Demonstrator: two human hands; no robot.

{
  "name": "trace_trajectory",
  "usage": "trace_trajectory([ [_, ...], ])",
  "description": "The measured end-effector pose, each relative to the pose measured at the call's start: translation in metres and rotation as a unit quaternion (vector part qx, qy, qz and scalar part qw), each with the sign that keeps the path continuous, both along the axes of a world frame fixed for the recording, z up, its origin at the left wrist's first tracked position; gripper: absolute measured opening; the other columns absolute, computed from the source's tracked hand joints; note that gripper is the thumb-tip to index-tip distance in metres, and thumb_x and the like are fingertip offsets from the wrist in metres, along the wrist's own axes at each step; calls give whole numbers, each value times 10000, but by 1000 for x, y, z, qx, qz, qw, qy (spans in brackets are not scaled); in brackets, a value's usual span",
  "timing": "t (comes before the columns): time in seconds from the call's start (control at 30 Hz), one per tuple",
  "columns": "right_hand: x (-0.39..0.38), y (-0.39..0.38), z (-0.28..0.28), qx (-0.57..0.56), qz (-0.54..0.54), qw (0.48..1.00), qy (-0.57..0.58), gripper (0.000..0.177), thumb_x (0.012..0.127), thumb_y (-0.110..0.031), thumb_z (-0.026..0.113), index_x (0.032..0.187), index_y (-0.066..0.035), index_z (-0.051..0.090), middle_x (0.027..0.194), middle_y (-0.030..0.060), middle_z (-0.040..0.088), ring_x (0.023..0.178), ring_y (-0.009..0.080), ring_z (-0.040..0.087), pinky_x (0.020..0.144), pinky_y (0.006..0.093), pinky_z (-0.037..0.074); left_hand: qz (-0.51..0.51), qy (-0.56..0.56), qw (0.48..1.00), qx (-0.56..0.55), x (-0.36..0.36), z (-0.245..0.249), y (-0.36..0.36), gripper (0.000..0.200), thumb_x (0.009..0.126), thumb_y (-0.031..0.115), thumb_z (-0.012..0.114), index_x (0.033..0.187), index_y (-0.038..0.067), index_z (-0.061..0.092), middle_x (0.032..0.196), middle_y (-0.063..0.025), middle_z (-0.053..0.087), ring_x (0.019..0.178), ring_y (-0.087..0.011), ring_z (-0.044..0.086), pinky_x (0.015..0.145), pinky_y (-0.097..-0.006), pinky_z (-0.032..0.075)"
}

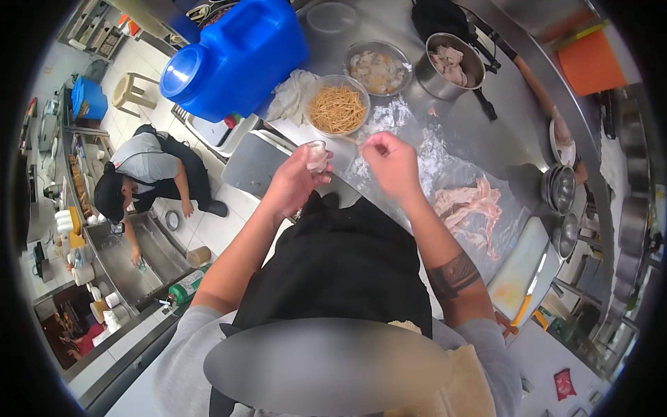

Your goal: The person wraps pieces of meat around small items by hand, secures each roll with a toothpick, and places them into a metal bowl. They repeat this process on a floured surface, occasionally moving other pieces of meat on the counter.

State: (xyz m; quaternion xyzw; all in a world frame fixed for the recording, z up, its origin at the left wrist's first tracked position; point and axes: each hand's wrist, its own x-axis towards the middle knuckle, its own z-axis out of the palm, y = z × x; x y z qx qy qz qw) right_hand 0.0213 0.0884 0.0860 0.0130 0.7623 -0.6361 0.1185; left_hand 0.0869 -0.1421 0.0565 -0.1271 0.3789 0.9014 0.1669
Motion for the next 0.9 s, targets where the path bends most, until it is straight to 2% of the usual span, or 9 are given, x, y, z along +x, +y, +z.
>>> trace_trajectory([
  [0.03, 12, -3, 10, 7, 24, 999, 31, 85, 968, -88, 764, 969, -8, 737, 857, -8, 708, 760, 42, 608, 689, 241, 508, -5, -1, 1000, 2, -3, 1, 2, 410, 1126, 381, 578, 1388, 68, 549, 1271, -93, 652, 1090, -192, 642, 905, -367, 528],
  [0.1, 27, -6, 21, 17, 44, 997, 59, 66, 976, -69, 759, 970, -12, 725, 862, -21, 694, 757, 30, 599, 675, 223, 497, 4, 3, 997, 79, -9, 4, 7, 580, 1142, 587, 412, 1368, 74, 564, 1269, -87, 665, 1104, -196, 637, 939, -393, 526],
  [0.2, 35, -8, 25, 61, 62, 991, 104, 64, 970, -52, 758, 956, -5, 717, 854, -19, 688, 760, 29, 600, 675, 230, 503, 21, -4, 997, 70, -15, 6, 14, 565, 1159, 567, 374, 1379, 83, 563, 1269, -82, 666, 1100, -198, 636, 936, -395, 527],
  [0.27, 35, -10, 25, 65, 44, 989, 124, 111, 921, -71, 759, 914, 18, 693, 808, 69, 689, 675, 111, 612, 633, 307, 511, 20, -3, 998, 57, -17, 5, 18, 550, 1164, 552, 371, 1380, 84, 562, 1266, -79, 665, 1098, -196, 635, 936, -397, 526],
  [0.53, 39, -14, 35, 119, 28, 981, 153, 109, 926, -71, 758, 940, 9, 685, 856, 89, 703, 672, 174, 656, 633, 332, 536, 19, 41, 999, 15, -21, 3, 28, 491, 1189, 474, 337, 1399, 88, 556, 1250, -56, 633, 1105, -182, 603, 931, -404, 524],
  [0.77, 46, -23, 29, 116, 32, 968, 222, 76, 938, -37, 747, 951, -1, 682, 841, 95, 681, 689, 188, 677, 636, 338, 548, 44, 72, 996, -22, -21, 2, 32, 433, 1176, 448, 413, 1405, 110, 560, 1262, -41, 622, 1116, -163, 579, 939, -376, 480],
  [0.9, 45, -24, 24, 106, 32, 972, 207, 70, 943, -30, 743, 956, 4, 684, 849, 105, 686, 697, 191, 681, 637, 338, 546, 40, 82, 995, -31, -21, 6, 32, 420, 1173, 439, 427, 1403, 116, 566, 1276, -49, 632, 1128, -165, 574, 940, -367, 461],
])
